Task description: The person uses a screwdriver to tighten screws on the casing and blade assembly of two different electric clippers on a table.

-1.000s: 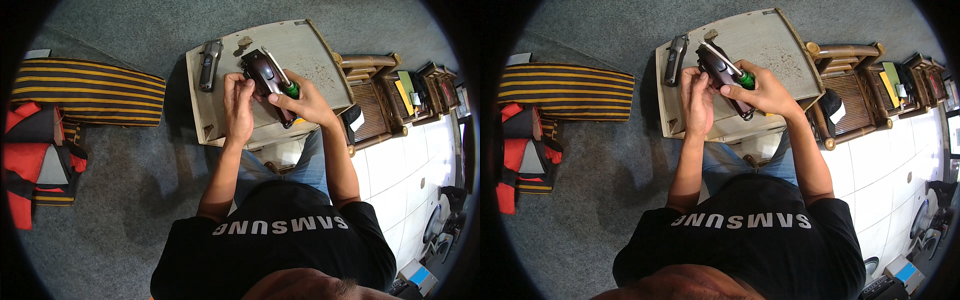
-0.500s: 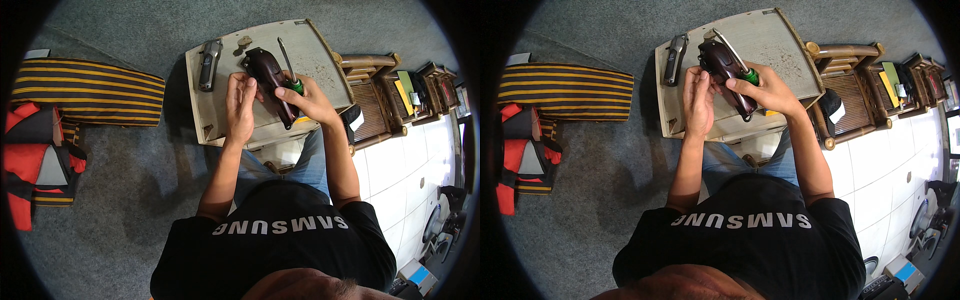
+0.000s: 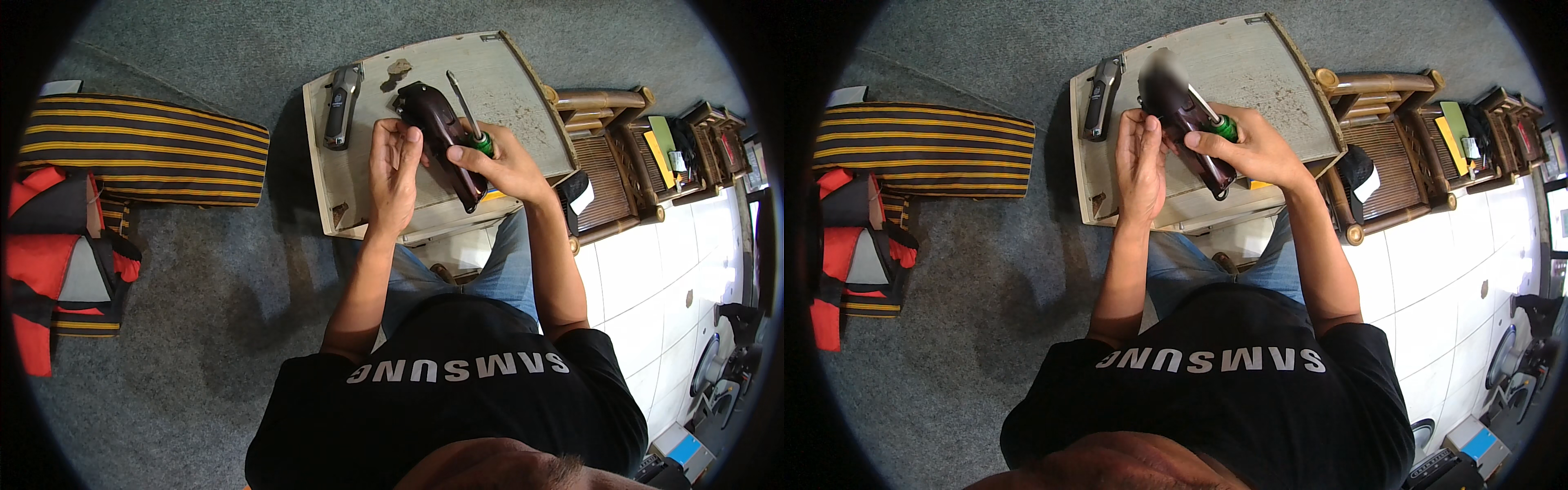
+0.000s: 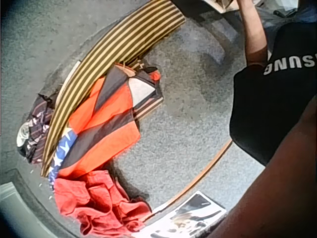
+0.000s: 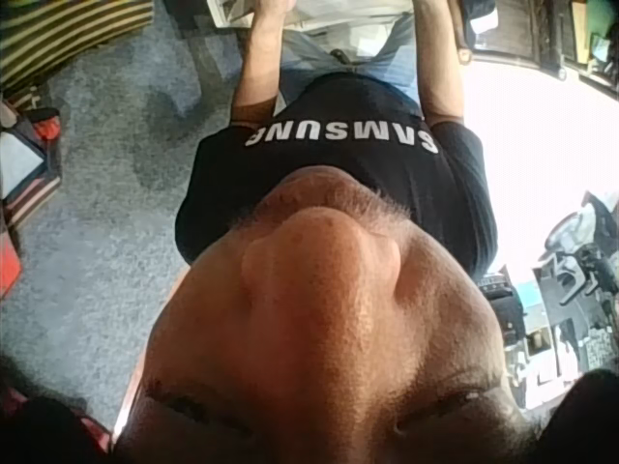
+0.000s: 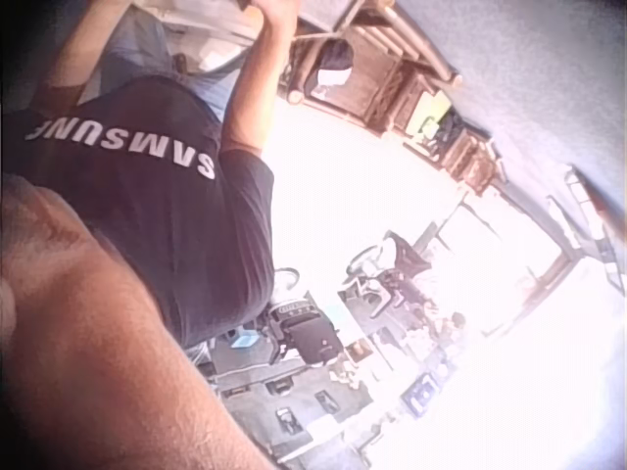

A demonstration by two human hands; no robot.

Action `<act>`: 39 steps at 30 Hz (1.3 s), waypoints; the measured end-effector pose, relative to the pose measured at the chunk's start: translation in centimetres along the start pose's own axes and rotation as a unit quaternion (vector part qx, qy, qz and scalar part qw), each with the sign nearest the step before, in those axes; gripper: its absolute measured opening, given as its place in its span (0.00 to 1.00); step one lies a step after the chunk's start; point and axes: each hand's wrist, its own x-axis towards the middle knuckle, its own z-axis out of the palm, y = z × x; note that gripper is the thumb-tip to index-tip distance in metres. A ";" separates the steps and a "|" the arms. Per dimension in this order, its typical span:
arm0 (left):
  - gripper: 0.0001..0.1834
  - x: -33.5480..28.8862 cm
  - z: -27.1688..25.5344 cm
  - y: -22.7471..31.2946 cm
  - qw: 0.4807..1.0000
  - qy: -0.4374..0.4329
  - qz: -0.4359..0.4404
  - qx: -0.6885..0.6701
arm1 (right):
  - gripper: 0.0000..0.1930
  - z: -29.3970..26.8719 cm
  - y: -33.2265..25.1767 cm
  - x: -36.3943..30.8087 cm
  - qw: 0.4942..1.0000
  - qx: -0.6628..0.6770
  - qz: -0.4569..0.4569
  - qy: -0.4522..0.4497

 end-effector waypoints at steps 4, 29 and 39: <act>0.12 0.0 0.4 0.3 1.000 0.007 0.007 0.002 | 0.26 0.1 0.9 0.2 0.999 -0.017 -0.045 0.012; 0.24 -0.1 0.3 1.4 0.995 0.055 -0.062 -0.045 | 0.23 1.0 0.7 0.2 0.996 0.055 -0.038 0.067; 0.19 0.2 0.8 2.1 0.996 0.018 -0.084 -0.024 | 0.18 -1.8 2.0 -0.9 0.992 0.051 -0.009 0.117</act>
